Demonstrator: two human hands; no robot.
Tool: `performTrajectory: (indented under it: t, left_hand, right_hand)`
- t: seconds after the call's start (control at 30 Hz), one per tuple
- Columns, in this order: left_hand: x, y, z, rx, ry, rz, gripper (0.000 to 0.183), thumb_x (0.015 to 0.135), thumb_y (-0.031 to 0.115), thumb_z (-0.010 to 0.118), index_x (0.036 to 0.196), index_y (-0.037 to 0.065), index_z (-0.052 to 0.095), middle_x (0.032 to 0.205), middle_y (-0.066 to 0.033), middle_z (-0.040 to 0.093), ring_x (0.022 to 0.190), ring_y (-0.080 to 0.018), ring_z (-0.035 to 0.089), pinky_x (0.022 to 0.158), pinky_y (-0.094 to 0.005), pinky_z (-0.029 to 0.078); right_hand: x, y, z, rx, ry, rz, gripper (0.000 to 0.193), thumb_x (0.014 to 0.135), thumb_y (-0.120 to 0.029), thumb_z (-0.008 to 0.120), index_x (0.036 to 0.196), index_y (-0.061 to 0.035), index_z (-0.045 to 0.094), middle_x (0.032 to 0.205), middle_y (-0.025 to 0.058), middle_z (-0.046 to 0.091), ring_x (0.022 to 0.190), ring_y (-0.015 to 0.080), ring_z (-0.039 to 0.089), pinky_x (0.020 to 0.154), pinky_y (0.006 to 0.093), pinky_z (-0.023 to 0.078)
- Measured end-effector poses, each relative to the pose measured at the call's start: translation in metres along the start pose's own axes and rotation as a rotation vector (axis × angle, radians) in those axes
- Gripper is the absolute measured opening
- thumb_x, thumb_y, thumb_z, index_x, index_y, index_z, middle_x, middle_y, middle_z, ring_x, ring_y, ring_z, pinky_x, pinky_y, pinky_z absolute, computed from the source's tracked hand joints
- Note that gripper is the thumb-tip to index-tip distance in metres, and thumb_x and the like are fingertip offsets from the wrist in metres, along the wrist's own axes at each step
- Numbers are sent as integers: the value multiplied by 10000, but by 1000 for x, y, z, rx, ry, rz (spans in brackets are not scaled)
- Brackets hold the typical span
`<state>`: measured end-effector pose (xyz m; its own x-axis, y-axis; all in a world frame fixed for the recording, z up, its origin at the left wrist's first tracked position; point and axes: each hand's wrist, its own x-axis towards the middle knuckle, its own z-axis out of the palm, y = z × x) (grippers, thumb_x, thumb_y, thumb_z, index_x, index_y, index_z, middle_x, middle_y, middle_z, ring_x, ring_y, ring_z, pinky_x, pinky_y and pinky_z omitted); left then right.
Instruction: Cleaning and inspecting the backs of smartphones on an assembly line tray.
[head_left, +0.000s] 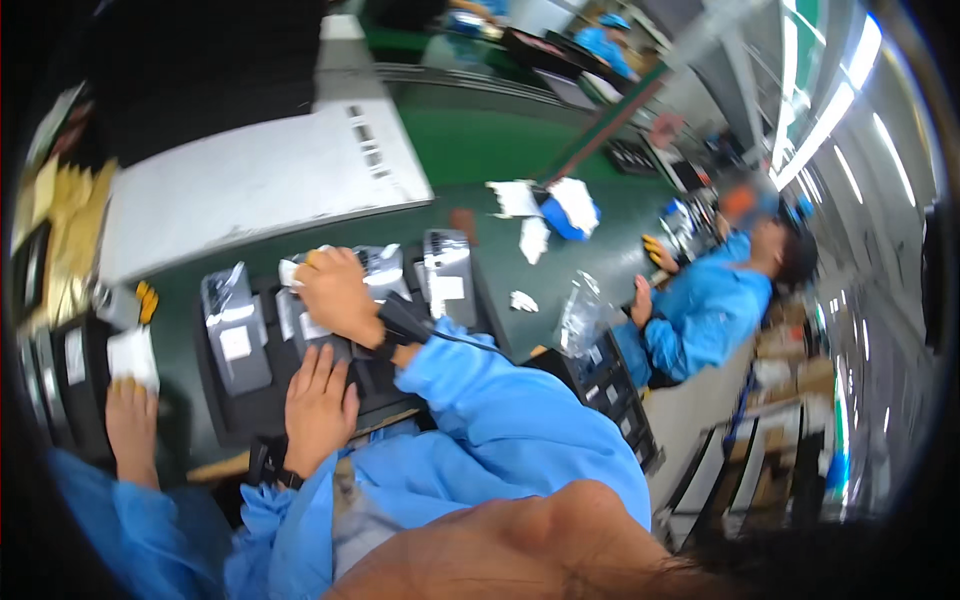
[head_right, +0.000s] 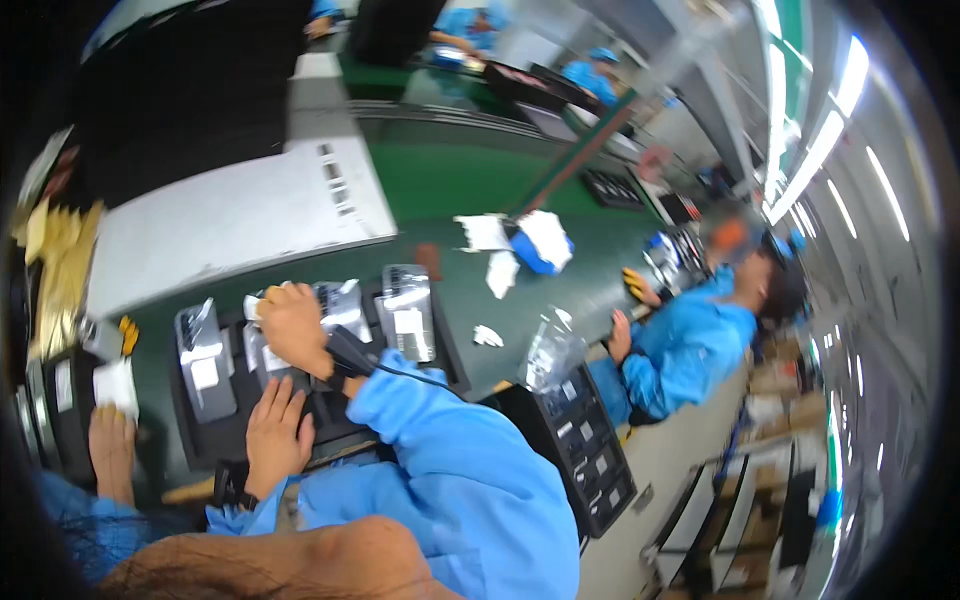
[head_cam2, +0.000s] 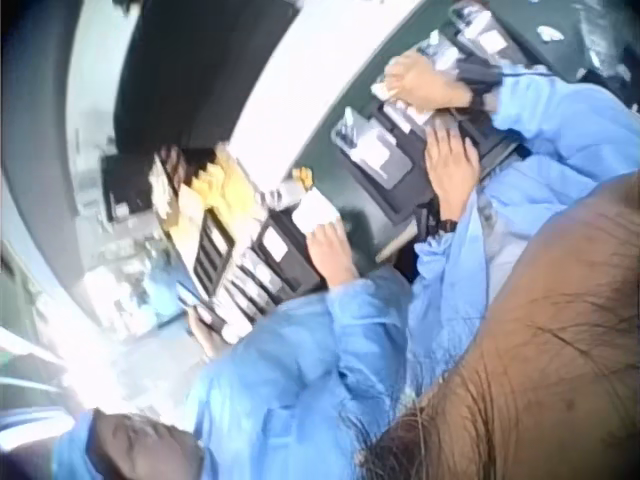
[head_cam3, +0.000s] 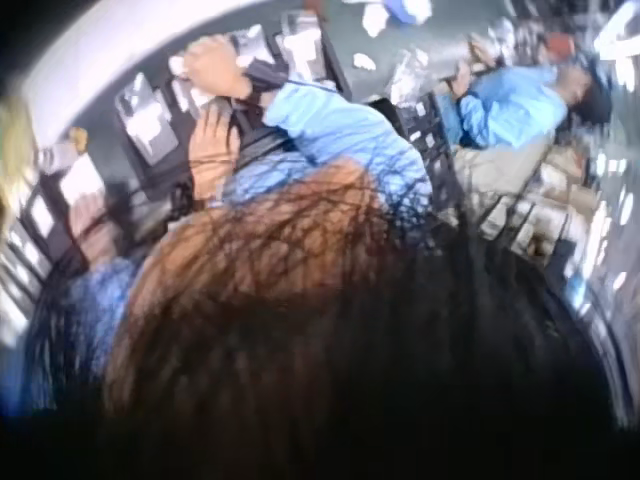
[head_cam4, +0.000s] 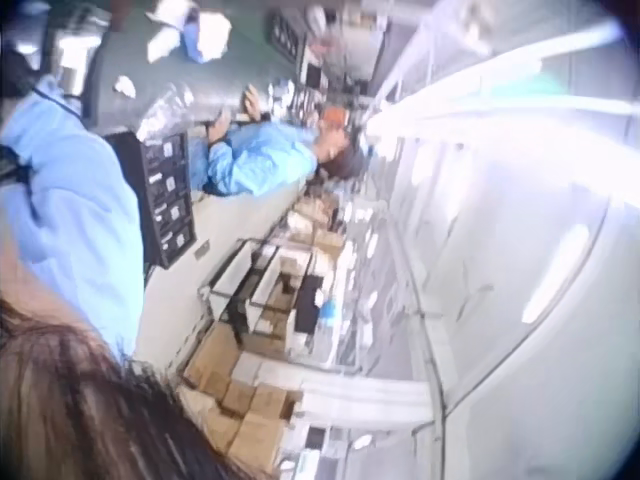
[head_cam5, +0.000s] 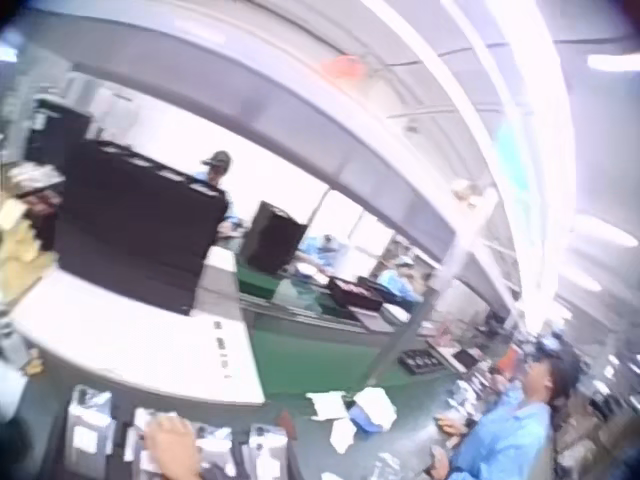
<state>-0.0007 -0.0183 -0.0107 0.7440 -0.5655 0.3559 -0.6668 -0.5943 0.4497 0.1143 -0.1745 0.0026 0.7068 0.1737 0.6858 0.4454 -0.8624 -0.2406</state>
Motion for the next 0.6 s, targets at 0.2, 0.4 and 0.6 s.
performTrajectory:
  t: [0.2, 0.4, 0.6]
  left_hand:
    - [6, 7, -9, 15, 17, 15, 383, 878, 226, 652, 1209, 32, 642, 1368, -167, 555, 1323, -345, 483, 1020, -457, 432]
    - [-1, 1, 0, 7, 43, 27, 396, 864, 251, 670, 1191, 27, 661, 1380, -158, 555, 1340, -329, 473, 1028, -466, 432]
    - [-1, 2, -4, 28, 16, 18, 403, 875, 267, 650, 1188, 13, 655, 1400, -175, 537, 1354, -344, 449, 1026, -491, 427]
  right_hand:
    - [16, 19, 2, -210, -191, -32, 74, 776, -145, 637, 726, -92, 655, 758, 105, 614, 744, 322, 577, 686, 464, 405]
    - [36, 35, -28, 13, -14, 196, 127, 789, -129, 755, 874, -54, 697, 847, 131, 656, 832, 345, 623, 744, 430, 494]
    - [31, 17, -22, 32, -82, 101, 119, 803, -126, 739, 874, -43, 691, 853, 135, 631, 835, 337, 606, 741, 436, 479]
